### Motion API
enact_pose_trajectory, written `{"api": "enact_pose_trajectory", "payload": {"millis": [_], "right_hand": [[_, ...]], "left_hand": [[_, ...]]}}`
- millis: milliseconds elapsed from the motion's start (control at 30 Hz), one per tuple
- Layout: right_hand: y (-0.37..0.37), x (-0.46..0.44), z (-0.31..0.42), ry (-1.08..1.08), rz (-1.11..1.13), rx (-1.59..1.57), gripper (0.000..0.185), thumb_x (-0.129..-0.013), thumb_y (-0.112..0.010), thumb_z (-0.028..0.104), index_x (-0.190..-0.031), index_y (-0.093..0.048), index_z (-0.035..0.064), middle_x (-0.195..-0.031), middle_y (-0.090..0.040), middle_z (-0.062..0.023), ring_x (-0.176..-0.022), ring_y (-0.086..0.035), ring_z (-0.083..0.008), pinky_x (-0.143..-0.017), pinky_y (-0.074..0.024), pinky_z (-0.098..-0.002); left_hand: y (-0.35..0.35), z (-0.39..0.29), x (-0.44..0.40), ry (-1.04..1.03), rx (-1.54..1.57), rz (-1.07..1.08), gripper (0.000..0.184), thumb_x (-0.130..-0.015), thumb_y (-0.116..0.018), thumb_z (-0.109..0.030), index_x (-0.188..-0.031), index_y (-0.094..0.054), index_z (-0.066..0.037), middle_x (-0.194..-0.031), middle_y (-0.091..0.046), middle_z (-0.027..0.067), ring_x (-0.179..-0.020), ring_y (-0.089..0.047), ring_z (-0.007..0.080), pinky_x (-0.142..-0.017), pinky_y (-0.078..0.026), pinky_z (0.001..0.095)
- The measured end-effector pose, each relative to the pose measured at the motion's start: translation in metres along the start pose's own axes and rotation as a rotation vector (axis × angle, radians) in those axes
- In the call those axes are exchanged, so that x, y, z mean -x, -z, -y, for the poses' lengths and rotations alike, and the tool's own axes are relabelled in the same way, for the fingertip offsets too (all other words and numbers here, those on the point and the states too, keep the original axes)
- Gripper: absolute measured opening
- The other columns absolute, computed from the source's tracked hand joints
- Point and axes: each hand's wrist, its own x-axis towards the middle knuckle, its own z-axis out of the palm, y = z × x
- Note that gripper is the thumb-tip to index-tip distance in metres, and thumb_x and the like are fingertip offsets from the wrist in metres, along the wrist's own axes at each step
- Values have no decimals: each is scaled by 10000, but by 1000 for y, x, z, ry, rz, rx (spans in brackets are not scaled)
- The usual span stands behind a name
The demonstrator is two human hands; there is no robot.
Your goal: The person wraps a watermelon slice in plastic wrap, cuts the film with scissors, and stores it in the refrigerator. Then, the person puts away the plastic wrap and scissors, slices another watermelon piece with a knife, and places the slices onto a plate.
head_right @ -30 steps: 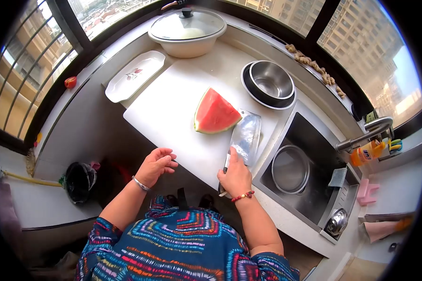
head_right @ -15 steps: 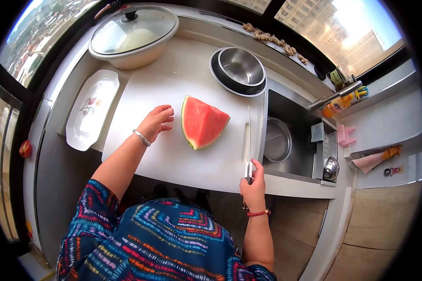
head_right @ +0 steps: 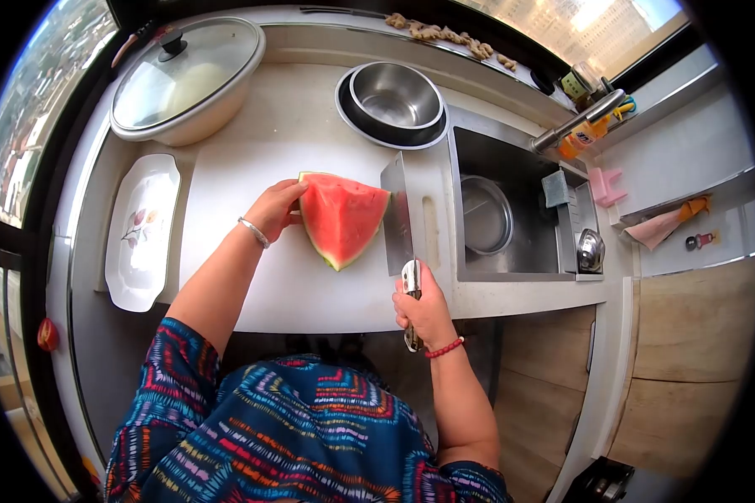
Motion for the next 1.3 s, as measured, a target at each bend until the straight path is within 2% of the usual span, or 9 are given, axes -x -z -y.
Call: {"api": "enact_pose_trajectory", "payload": {"millis": [33,167,333,433,700,867,1100,1167,1300], "right_hand": [[-4,2,4,7,-2,13,329,-755,-520,-43,-1020,-383,95,-800,-436,-10,-521,-408,-61,-417,-360,-202],[-4,3,0,-16,45,-10,394,-749,-526,-41,-1096,-385,83,-810,-439,-14,-533,-413,-62,-422,-366,-203],[-10,2,2,-39,137,152,670,-740,-535,-43,-1341,-261,74,-843,-456,-30,-560,-437,-71,-433,-391,-211],[-14,2,4,-52,210,221,690,-737,-542,-43,-1350,-245,61,-851,-459,-37,-564,-447,-76,-438,-400,-212],[-19,5,-8,-97,341,223,644,-735,-554,-43,-1310,-271,25,-841,-474,-39,-587,-478,-84,-452,-424,-217],[-14,-5,-12,115,239,525,502,-760,-561,-3,-1215,-349,-2,-813,-531,-60,-602,-547,-115,-491,-474,-237],[-30,-2,0,125,110,800,452,-807,-530,58,-1215,-356,-26,-701,-532,-80,-516,-533,-126,-490,-470,-256],[-30,2,-4,205,58,856,440,-800,-539,95,-1195,-387,-27,-862,-584,-233,-760,-594,-356,-674,-465,-401],[-34,18,1,331,6,804,437,-806,-544,100,-1198,-394,-20,-875,-585,-247,-826,-578,-391,-704,-460,-404]], "left_hand": [[0,2,2,-11,3,-33,422,-890,-480,-293,-1191,-470,3,-1063,-557,109,-950,-551,212,-835,-465,367],[8,13,16,-5,18,-63,455,-875,-489,-302,-1206,-463,10,-1112,-544,127,-959,-556,221,-826,-462,357],[20,31,44,-69,192,-143,433,-903,-458,-303,-1201,-460,10,-1066,-554,115,-915,-566,199,-727,-491,319],[28,33,60,-88,226,-250,441,-908,-458,-324,-1191,-469,14,-1031,-563,104,-890,-567,184,-714,-493,312],[41,51,91,-148,291,-336,436,-923,-427,-347,-1203,-479,-16,-1088,-539,108,-948,-547,205,-785,-490,357],[43,55,85,-177,404,-276,425,-928,-403,-328,-1223,-458,-28,-1140,-524,111,-1032,-529,232,-846,-470,378],[44,65,76,-204,360,-327,437,-925,-394,-348,-1214,-471,-30,-1131,-528,111,-1002,-546,208,-812,-492,346],[45,70,74,-251,267,-387,451,-920,-407,-369,-1200,-486,-25,-1104,-539,102,-964,-560,190,-787,-502,321],[38,66,79,-266,241,-427,458,-918,-416,-381,-1192,-494,-22,-1085,-547,95,-947,-564,182,-782,-502,307]]}}
